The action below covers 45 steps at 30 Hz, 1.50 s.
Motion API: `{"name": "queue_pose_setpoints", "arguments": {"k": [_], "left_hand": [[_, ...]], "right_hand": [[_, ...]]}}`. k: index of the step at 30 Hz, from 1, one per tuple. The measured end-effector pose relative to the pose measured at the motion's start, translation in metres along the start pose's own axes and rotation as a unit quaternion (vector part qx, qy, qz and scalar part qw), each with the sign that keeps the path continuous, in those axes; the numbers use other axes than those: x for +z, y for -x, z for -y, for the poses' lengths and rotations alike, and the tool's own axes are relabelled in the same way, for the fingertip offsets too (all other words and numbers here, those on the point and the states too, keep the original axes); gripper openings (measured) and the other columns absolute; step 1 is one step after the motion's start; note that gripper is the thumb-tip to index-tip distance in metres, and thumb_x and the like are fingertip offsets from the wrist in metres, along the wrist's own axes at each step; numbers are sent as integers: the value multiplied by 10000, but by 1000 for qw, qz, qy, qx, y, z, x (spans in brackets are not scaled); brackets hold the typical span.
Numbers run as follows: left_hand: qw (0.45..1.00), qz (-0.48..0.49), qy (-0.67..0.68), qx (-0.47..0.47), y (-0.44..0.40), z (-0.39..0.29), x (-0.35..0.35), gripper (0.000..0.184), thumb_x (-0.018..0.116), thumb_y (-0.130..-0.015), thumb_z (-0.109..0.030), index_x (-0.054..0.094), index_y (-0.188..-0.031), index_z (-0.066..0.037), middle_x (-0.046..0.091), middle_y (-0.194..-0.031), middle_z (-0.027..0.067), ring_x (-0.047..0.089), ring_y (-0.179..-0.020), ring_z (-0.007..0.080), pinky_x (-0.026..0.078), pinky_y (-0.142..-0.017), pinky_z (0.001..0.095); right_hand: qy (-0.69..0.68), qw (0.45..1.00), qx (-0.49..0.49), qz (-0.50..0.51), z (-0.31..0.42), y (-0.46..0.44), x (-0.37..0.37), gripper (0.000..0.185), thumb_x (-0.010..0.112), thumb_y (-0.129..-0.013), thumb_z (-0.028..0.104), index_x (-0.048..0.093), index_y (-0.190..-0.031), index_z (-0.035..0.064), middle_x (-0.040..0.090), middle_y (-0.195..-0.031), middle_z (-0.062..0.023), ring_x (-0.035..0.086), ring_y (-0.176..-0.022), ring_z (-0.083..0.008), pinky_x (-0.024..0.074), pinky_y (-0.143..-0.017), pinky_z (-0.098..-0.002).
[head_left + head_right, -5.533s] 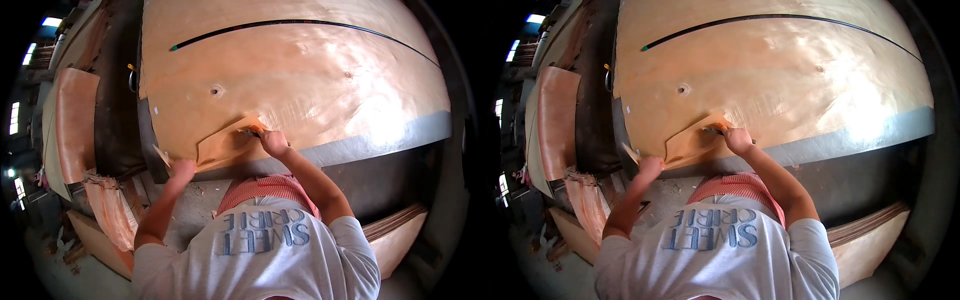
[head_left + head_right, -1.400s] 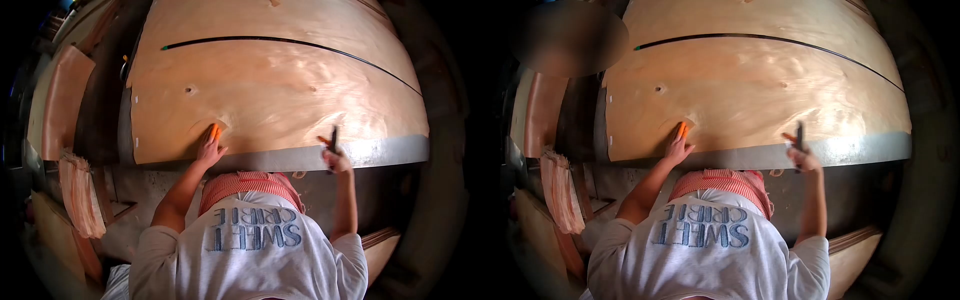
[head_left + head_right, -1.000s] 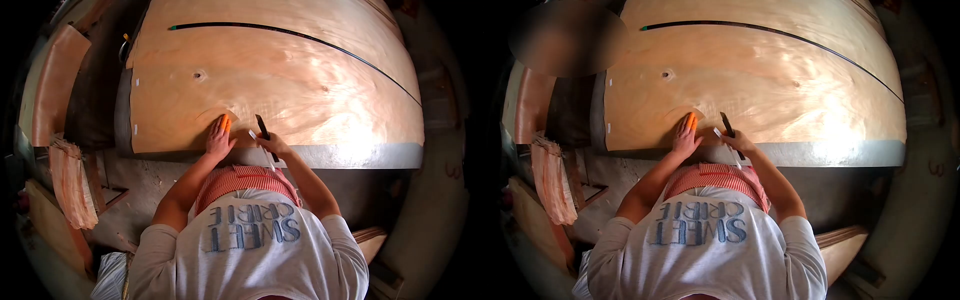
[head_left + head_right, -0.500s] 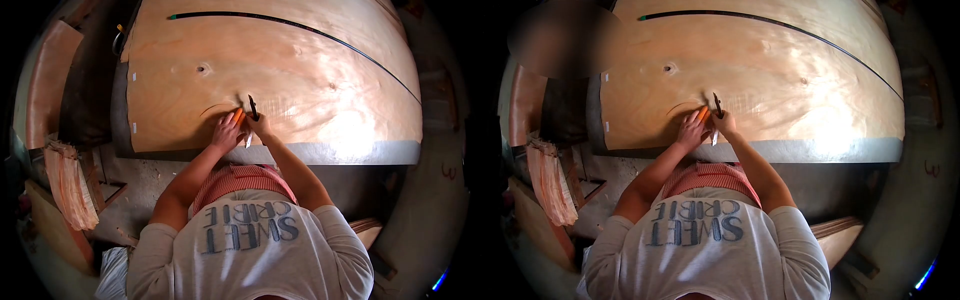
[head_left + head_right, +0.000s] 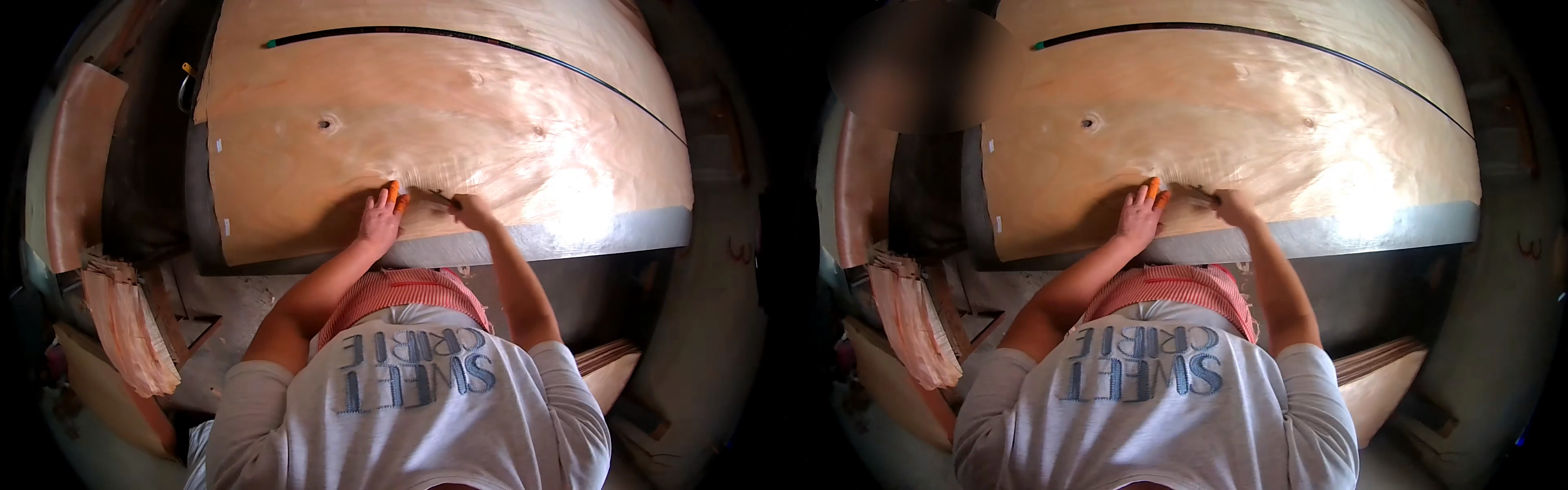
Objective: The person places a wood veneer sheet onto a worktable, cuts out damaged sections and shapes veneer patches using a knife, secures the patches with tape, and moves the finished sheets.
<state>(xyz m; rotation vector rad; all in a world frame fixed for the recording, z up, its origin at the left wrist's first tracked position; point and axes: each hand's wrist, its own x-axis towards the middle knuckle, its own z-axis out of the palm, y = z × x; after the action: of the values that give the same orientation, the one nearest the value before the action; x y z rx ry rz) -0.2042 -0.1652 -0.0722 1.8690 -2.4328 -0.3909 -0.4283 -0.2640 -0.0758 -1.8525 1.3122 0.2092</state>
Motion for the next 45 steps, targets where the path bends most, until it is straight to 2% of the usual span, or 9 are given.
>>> {"name": "queue_pose_setpoints", "arguments": {"k": [7,11,21,26,31,38,41,42,45], "left_hand": [[984,-120,133,6,23,22,-1,603,644,-656,-269,450,-1202,-99,331,-1303,146,295,-1208,288,266,-977,408],[986,-114,108,-50,62,47,2,573,599,-713,-295,436,-1209,-58,317,-1326,129,256,-1248,259,212,-1017,404],[973,-165,99,-125,94,65,6,609,621,-698,-245,394,-1214,-15,360,-1288,129,282,-1241,263,209,-1001,463],[967,-188,118,-126,94,67,1,568,620,-699,-211,409,-1178,7,369,-1266,195,327,-1204,319,239,-976,488],[937,-229,161,-208,95,72,9,643,643,-676,-229,383,-1221,-7,340,-1294,157,304,-1221,275,239,-992,467],[976,-111,91,-164,87,69,-7,696,626,-691,-284,330,-1258,-10,269,-1349,159,253,-1253,275,163,-1015,473],[976,-100,76,-176,85,67,-6,729,625,-688,-316,309,-1275,-19,260,-1359,142,245,-1261,254,128,-1027,463],[977,-101,73,-176,85,67,-5,735,623,-688,-322,306,-1278,-21,262,-1358,140,246,-1261,250,122,-1028,459],[977,-93,73,-176,85,66,-8,733,628,-685,-332,320,-1272,-18,270,-1355,133,236,-1265,245,124,-1031,461]], "right_hand": [[-239,970,-1,44,46,25,-12,240,592,-797,292,613,-791,53,512,-573,38,401,-488,-30,301,-432,-198],[-289,954,-44,70,106,-1,27,291,608,-790,351,606,-825,62,505,-584,30,412,-494,-36,320,-437,-199],[-434,876,-95,187,173,-58,80,194,578,-824,256,561,-779,69,492,-578,33,377,-437,-30,287,-409,-172],[-222,968,-27,112,182,-58,81,276,602,-784,334,545,-731,69,513,-551,3,452,-498,-75,348,-447,-235],[-197,973,-24,117,167,-70,92,208,585,-776,259,558,-726,59,554,-564,-13,465,-509,-77,351,-454,-234],[-250,961,-73,87,156,-69,106,196,595,-769,240,587,-707,54,581,-575,-28,524,-550,-112,395,-497,-255],[-40,995,-82,47,176,-46,79,184,572,-780,225,597,-759,44,607,-611,-50,579,-610,-163,433,-546,-291],[42,986,-155,-36,173,-46,71,171,546,-790,217,604,-795,56,619,-641,-62,599,-648,-193,452,-580,-323],[241,960,-95,-109,150,-67,62,156,546,-789,219,608,-786,76,617,-636,-56,598,-624,-202,450,-565,-323]]}}
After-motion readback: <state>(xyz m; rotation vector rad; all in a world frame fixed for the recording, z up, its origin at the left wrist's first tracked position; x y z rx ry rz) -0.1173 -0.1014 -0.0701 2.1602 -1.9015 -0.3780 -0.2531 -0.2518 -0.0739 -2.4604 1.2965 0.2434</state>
